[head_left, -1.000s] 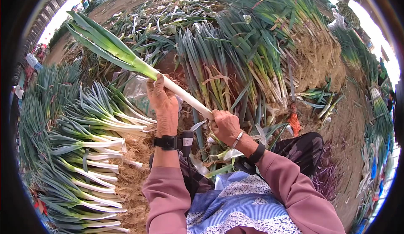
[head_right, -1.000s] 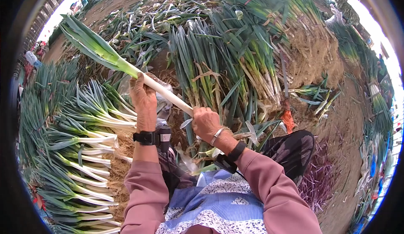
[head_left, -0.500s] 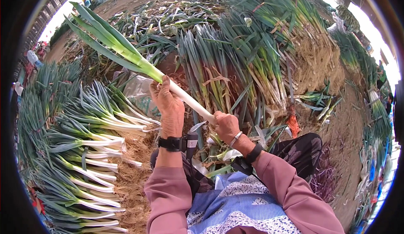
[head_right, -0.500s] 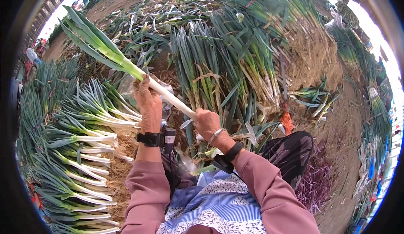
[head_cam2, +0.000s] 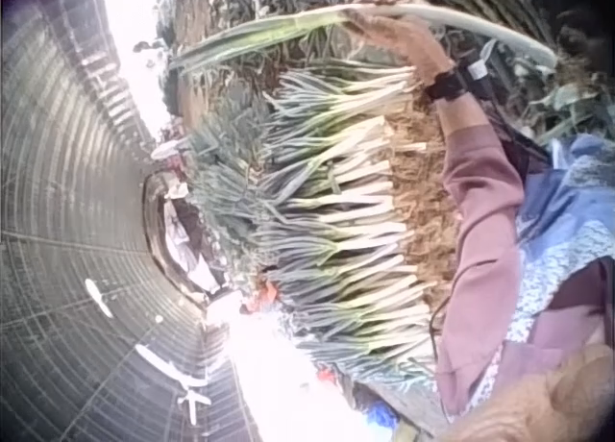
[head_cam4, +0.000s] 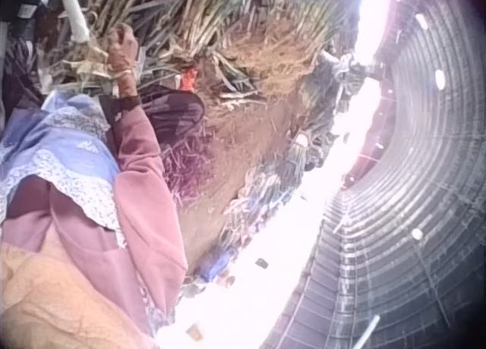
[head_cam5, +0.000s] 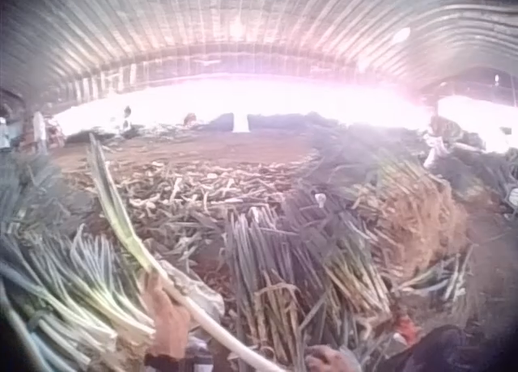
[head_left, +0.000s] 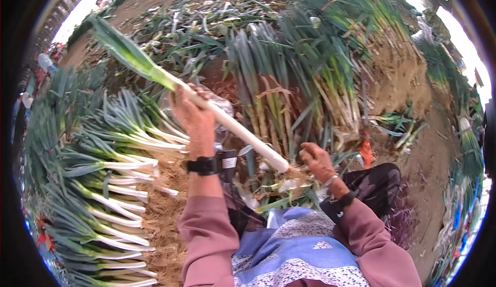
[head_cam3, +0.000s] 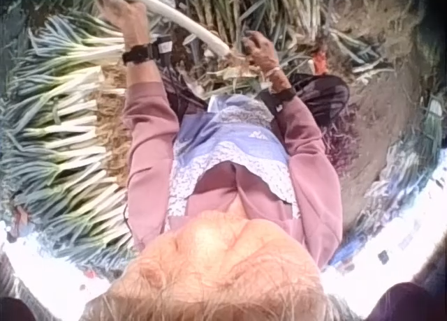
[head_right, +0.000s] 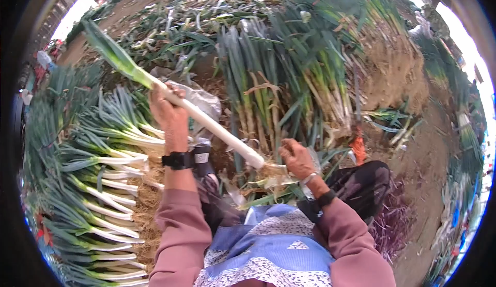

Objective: The person picks up a leek by hand, peels away the outer layers, and pulls off the roots. They repeat this process with several more leeks, placing the cleaned vegetables onto a pile.

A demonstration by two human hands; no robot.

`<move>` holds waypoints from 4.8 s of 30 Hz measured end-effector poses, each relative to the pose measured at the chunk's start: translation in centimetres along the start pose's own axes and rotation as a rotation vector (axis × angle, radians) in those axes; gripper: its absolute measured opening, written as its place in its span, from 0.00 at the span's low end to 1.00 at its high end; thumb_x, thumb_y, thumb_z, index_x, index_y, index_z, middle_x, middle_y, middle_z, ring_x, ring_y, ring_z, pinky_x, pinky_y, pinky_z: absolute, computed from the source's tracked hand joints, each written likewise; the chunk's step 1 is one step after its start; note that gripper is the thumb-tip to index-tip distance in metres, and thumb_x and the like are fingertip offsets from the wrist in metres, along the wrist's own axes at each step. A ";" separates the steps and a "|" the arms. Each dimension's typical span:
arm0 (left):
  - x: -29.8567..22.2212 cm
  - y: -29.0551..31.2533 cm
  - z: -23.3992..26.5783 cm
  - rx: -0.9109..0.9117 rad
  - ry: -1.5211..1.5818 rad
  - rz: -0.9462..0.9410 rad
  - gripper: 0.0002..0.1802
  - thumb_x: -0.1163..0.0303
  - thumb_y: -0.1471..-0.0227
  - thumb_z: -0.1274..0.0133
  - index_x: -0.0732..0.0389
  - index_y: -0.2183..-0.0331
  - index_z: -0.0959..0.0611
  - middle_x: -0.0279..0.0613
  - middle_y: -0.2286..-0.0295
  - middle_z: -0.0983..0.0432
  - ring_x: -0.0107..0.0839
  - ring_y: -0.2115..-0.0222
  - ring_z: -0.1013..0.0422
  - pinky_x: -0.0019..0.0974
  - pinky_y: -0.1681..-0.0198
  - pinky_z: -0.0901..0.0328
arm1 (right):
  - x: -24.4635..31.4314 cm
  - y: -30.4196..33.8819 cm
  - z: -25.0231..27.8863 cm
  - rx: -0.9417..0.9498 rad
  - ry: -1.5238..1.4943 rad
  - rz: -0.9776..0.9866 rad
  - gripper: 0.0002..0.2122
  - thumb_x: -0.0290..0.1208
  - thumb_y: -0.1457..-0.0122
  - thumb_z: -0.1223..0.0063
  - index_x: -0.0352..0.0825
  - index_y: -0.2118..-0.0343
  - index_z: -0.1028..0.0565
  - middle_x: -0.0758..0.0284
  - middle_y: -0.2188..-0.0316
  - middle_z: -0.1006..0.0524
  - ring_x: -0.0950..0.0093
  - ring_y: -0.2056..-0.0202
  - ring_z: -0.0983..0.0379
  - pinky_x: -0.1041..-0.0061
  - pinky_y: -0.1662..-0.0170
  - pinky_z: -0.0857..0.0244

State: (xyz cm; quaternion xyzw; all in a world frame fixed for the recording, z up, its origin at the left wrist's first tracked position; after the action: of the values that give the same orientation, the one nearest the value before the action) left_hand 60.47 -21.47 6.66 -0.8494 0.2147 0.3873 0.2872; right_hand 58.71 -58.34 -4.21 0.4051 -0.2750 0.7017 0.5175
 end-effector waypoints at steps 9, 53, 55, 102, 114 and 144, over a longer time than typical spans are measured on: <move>1.8 3.1 -3.2 -0.248 0.243 0.220 0.05 0.70 0.44 0.54 0.59 0.67 0.31 0.32 0.83 0.36 0.21 0.87 0.38 0.24 0.88 0.41 | 7.8 0.9 -4.6 0.193 0.400 0.317 0.16 0.23 0.53 0.53 0.33 0.59 0.31 0.50 0.78 0.27 0.52 0.74 0.28 0.58 0.71 0.36; 10.3 6.1 0.9 -0.435 0.596 0.703 0.11 0.66 0.49 0.47 0.56 0.72 0.34 0.35 0.80 0.38 0.28 0.83 0.40 0.36 0.83 0.40 | 7.5 6.9 -4.0 0.348 -0.751 -0.195 0.07 0.29 0.43 0.52 0.30 0.71 0.30 0.67 0.80 0.27 0.75 0.80 0.31 0.79 0.76 0.37; 8.7 5.0 1.5 -0.397 0.611 0.643 0.11 0.66 0.49 0.47 0.56 0.72 0.34 0.35 0.80 0.39 0.28 0.83 0.40 0.36 0.83 0.40 | 1.9 5.8 -3.9 0.528 -0.702 -0.227 0.13 0.33 0.42 0.51 0.32 0.59 0.34 0.63 0.66 0.30 0.72 0.66 0.34 0.72 0.64 0.41; 7.1 9.3 -2.8 0.135 -0.125 0.850 0.07 0.71 0.47 0.53 0.63 0.65 0.26 0.47 0.66 0.24 0.35 0.65 0.28 0.38 0.63 0.33 | -12.8 -9.0 -4.8 0.064 0.065 -0.050 0.10 0.34 0.50 0.49 0.33 0.70 0.23 0.55 0.69 0.23 0.57 0.65 0.27 0.68 0.61 0.33; 5.7 13.0 -4.7 0.162 -0.158 1.131 0.10 0.71 0.44 0.56 0.68 0.64 0.25 0.54 0.67 0.25 0.38 0.69 0.26 0.40 0.62 0.32 | -23.9 -20.7 -10.4 -0.003 0.628 -0.479 0.16 0.33 0.53 0.52 0.31 0.61 0.31 0.51 0.68 0.24 0.54 0.63 0.28 0.60 0.56 0.37; 9.1 9.9 -11.6 0.418 0.308 0.751 0.18 0.63 0.51 0.43 0.61 0.60 0.24 0.46 0.67 0.23 0.33 0.71 0.27 0.32 0.72 0.30 | 3.0 -7.6 1.0 0.147 -0.638 0.017 0.22 0.44 0.46 0.45 0.30 0.57 0.32 0.72 0.72 0.29 0.84 0.72 0.34 0.81 0.70 0.38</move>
State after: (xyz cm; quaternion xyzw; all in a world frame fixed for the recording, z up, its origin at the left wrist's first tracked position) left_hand 66.37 -37.75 2.57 -0.6843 0.6214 0.2824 0.2568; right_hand 65.84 -55.26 -1.37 0.6385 -0.3751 0.5617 0.3689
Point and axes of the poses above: each hand's wrist, its own y-axis away from the middle knuckle, its own z-axis out of the back of the hand, x = y × z, the point moved 8 cm from there along -y, towards the middle knuckle
